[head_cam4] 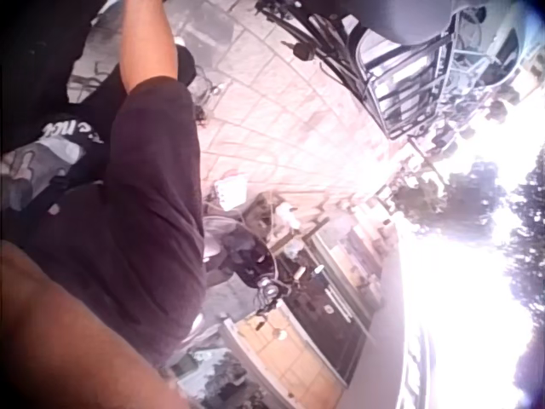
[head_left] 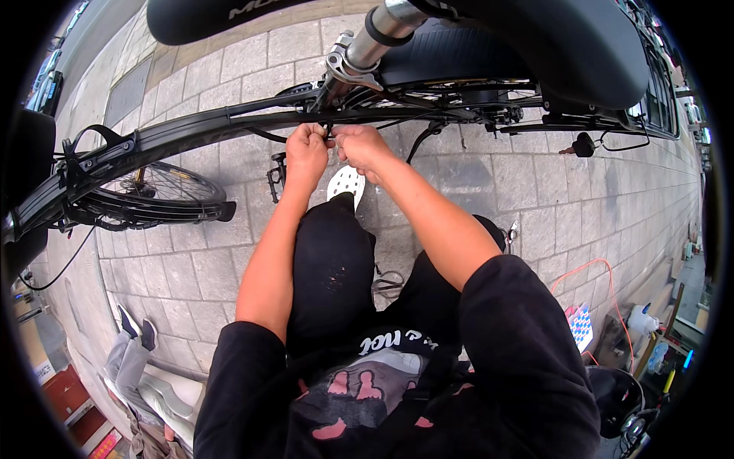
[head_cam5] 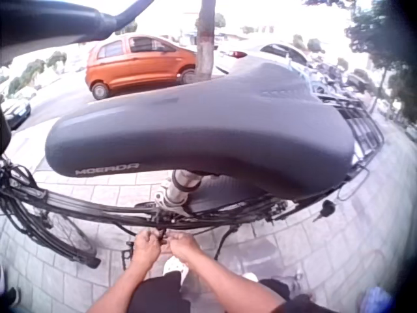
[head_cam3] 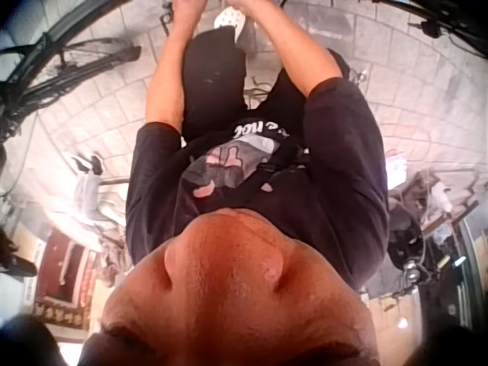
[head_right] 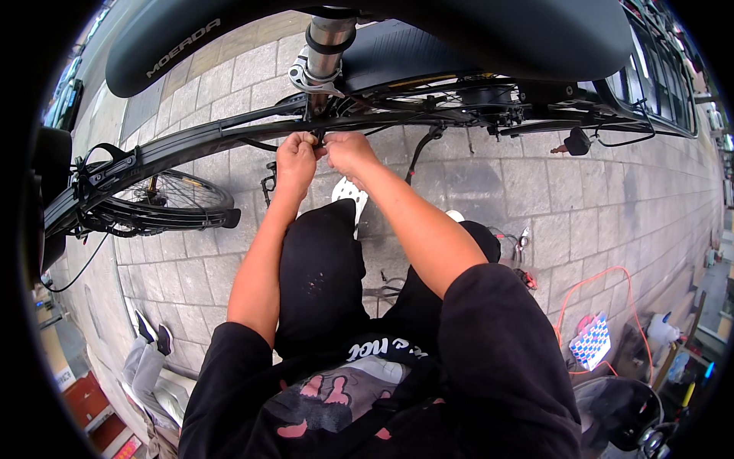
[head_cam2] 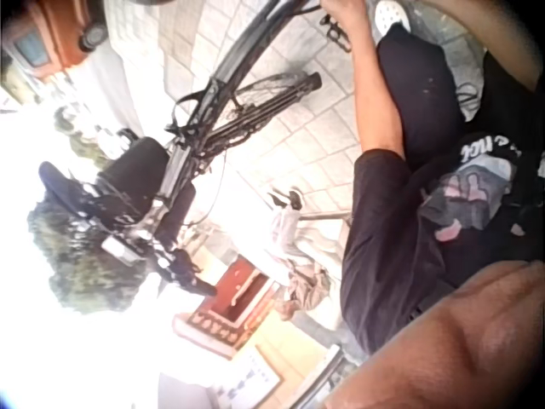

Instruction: The person sits on the sidewalk and uses a multimeter to test the electrical connections on a bicycle's handlebar. They connect the multimeter probes to various wires and components, then adjust the handlebar and basket.

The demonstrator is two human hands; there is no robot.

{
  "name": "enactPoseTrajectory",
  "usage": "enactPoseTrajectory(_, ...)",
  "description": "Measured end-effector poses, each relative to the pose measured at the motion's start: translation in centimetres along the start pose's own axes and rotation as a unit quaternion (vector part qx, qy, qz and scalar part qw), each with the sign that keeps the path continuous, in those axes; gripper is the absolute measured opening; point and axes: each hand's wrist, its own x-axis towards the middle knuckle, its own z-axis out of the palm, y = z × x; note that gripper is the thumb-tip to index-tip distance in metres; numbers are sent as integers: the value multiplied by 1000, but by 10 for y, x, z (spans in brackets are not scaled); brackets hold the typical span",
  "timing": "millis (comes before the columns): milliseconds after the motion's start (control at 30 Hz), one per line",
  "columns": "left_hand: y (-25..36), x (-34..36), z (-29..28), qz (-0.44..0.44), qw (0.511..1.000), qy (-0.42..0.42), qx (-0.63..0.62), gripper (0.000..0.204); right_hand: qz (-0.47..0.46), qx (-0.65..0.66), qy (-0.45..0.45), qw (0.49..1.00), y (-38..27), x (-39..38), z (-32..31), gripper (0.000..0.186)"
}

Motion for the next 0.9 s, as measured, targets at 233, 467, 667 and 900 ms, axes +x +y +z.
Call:
enactPoseTrajectory(233, 12, -7, -8, 214, 914, 29, 343, 23, -4, 22, 22, 1000, 10, 9, -1, 29)
enactPoseTrajectory(467, 14, 5, -2, 126, 922, 41, 365, 31, -54, -30, 42, 997, 15, 18, 4, 32)
enactPoseTrajectory(667, 6, 3, -3, 10, 985, 23, 171, 29, -76, 3, 16, 997, 14, 22, -2, 25)
enactPoseTrajectory(900, 19, 0, -9, -9, 989, -10, 148, 29, -71, 0, 49, 996, 14, 32, 4, 22)
